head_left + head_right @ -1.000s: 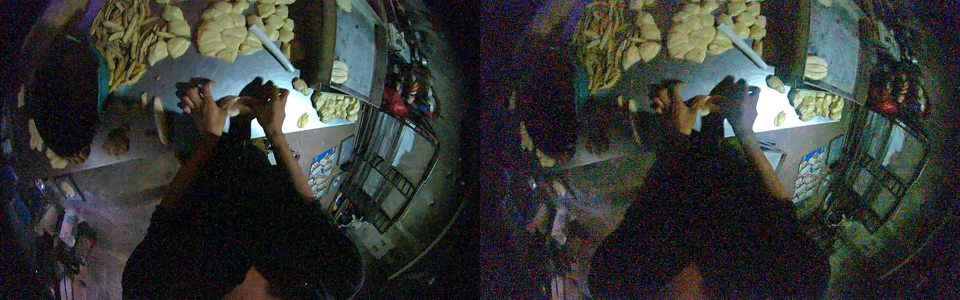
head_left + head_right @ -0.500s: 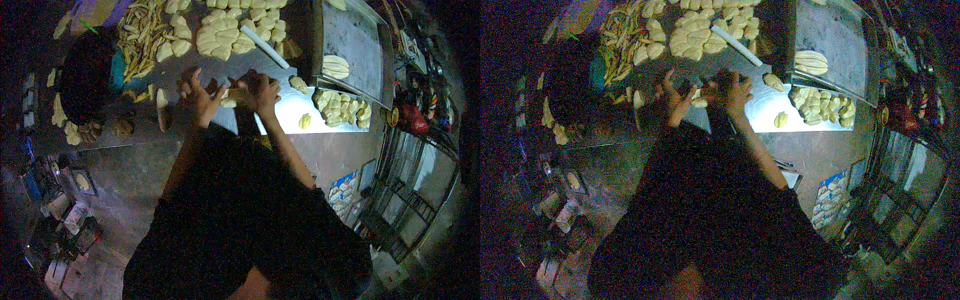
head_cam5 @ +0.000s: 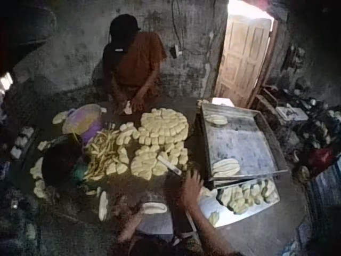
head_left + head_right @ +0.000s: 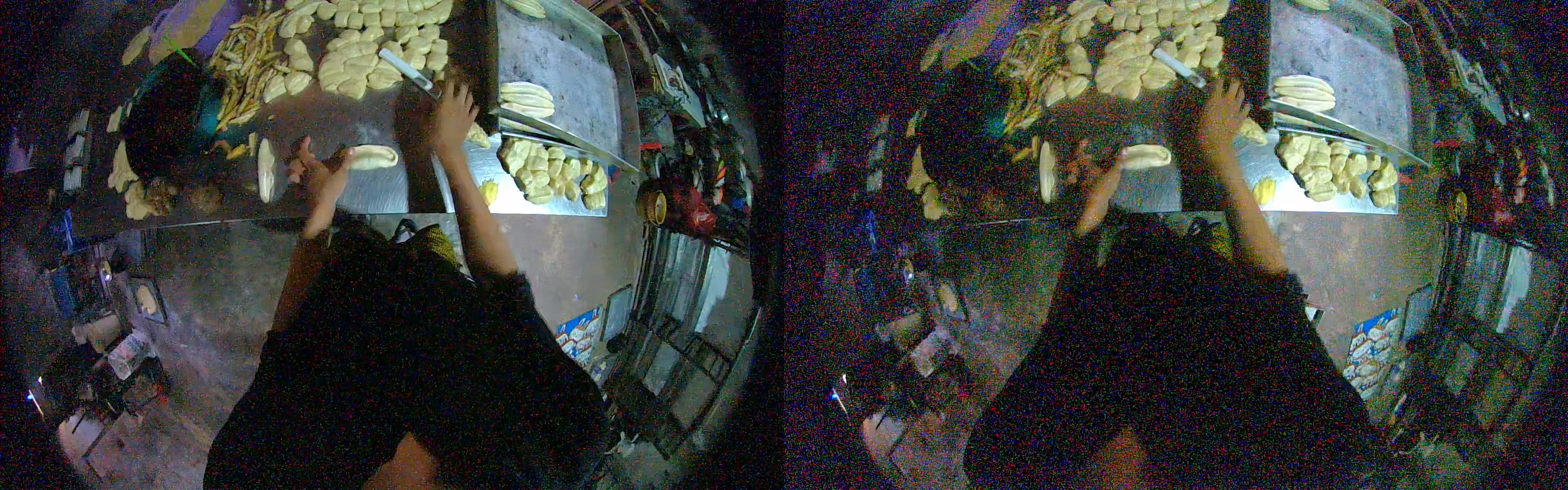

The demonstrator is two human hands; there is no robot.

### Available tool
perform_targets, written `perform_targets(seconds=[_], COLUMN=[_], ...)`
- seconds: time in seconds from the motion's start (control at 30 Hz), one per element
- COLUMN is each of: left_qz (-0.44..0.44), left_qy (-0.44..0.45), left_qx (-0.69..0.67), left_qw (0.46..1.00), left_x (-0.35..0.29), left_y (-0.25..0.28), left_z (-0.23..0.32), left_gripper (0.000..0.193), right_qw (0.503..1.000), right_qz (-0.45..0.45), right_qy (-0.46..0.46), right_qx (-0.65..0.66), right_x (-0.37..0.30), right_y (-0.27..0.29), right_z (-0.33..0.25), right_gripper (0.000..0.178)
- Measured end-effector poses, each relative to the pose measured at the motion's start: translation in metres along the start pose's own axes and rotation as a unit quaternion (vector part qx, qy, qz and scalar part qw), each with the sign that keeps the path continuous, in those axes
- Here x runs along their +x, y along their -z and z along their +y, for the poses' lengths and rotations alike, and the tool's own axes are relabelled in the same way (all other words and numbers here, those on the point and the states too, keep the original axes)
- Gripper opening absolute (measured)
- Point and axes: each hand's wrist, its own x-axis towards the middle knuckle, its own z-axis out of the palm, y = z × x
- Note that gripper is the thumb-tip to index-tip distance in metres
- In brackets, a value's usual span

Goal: The person flattens pieces of dough one at a time using a rolling pin on a metal table, places filling inside by hand, and rolls each piece into an elongated shape.

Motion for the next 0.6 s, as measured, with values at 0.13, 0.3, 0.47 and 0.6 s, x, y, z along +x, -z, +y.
perform_targets(seconds=[0.13,0.3,0.47,0.6], left_qz=[0.083,0.125,0.093,0.088], left_qy=[-0.096,-0.104,-0.103,-0.015], left_qx=[0.059,0.023,0.03,0.048], left_qw=[0.99,0.986,0.99,0.995], left_x=[-0.001,0.017,-0.002,-0.018], left_y=[-0.016,-0.03,-0.019,-0.006], left_z=[-0.024,-0.031,-0.014,-0.001], left_gripper=[0.106,0.098,0.093,0.093], right_qw=[0.969,0.988,0.917,0.916], right_qz=[-0.216,-0.077,-0.315,-0.344], right_qy=[0.021,0.11,0.015,0.008], right_qx=[0.117,0.072,0.244,0.204], right_x=[0.033,-0.001,-0.042,-0.047], right_y=[-0.01,0.032,0.063,0.07], right_z=[0.026,0.023,-0.032,-0.042], right_gripper=[0.065,0.056,0.059,0.068])
